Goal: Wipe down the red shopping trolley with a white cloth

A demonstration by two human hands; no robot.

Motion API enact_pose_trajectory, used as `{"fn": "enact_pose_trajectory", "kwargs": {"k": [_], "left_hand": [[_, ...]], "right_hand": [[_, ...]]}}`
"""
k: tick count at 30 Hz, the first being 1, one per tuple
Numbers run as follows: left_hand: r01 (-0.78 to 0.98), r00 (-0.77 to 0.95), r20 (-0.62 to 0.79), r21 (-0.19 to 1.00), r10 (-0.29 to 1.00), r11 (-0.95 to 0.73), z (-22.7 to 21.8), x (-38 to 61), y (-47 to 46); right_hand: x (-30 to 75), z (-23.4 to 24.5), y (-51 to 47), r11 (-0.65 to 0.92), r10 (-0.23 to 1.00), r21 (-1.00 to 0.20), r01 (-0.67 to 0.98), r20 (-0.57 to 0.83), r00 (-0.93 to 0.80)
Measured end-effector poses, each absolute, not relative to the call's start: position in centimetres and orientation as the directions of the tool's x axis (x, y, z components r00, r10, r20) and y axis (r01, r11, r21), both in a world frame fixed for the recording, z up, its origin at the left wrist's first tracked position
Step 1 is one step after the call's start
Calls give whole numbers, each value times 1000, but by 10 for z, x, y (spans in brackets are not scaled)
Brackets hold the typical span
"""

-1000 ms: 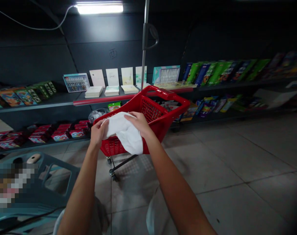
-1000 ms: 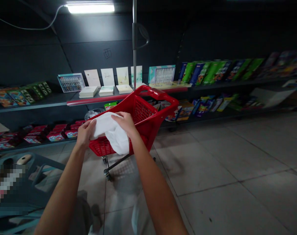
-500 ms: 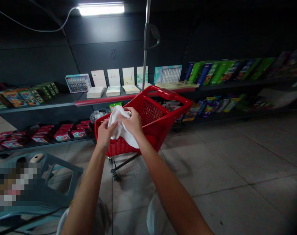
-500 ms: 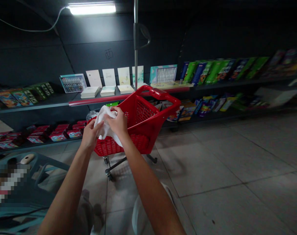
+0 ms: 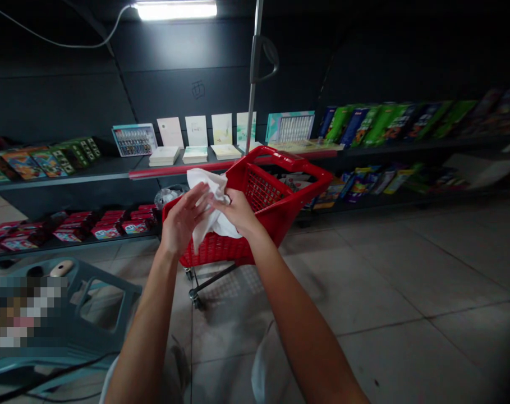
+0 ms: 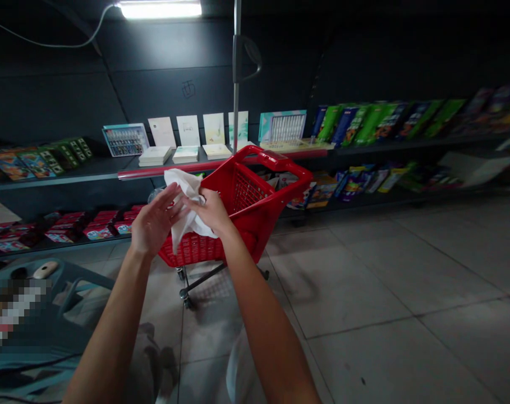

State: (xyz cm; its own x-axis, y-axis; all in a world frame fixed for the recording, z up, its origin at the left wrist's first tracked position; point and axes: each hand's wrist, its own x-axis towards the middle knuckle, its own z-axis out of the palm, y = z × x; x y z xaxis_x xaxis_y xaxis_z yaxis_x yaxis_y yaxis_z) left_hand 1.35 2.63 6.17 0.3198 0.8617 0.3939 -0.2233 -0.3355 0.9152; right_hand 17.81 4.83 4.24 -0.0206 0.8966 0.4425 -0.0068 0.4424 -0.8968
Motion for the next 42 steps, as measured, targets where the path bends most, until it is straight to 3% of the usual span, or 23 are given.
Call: {"fn": "enact_pose_trajectory", "kwargs": {"k": [3,5,7,9,11,15,17,19,26,30,33,36,42], "left_hand": [[-213,156,394,909,906,-359,54,9,32],[-74,92,393,919,915,-387,41,1,38],[155,160,381,901,910,-405,26,-10,44],[448,256,359,779,897,-440,11,-24,48],[657,356,284,601,890,-455,-1,-36,50],[836,434,131,311,892,-452,-16,-48,48],[877,417,123,206,900,-435,-21,-49,46],[896,398,153,146,905,-419,-25,-48,45],[899,396,230,100,889,-427,-37,-51,48],[887,411,234,118,881,-446,-40,-51,50],[875,423,247,137,871,-464,-42,-50,49],[877,413,269,137,870,-460,-45,-50,48],[875,420,281,127,863,-467,-52,-53,52]], "right_hand": [[195,43,57,481,821,-870,107,490,293],[213,48,58,483,683,-840,247,538,494],[229,54,52,477,565,-786,392,617,548],[236,54,41,471,545,-722,508,690,476],[232,46,28,449,623,-666,596,711,325],[203,6,7,486,787,-400,777,587,-190],[195,-10,2,520,786,-270,810,523,-330],[197,-18,1,507,786,-228,831,518,-337],[251,-9,2,410,804,-270,871,558,-205],[270,0,3,358,802,-350,866,589,-93],[263,2,6,313,804,-346,884,592,-52],[229,-7,6,326,823,-281,903,553,-125],[136,-32,0,562,739,-161,811,539,-405]]}}
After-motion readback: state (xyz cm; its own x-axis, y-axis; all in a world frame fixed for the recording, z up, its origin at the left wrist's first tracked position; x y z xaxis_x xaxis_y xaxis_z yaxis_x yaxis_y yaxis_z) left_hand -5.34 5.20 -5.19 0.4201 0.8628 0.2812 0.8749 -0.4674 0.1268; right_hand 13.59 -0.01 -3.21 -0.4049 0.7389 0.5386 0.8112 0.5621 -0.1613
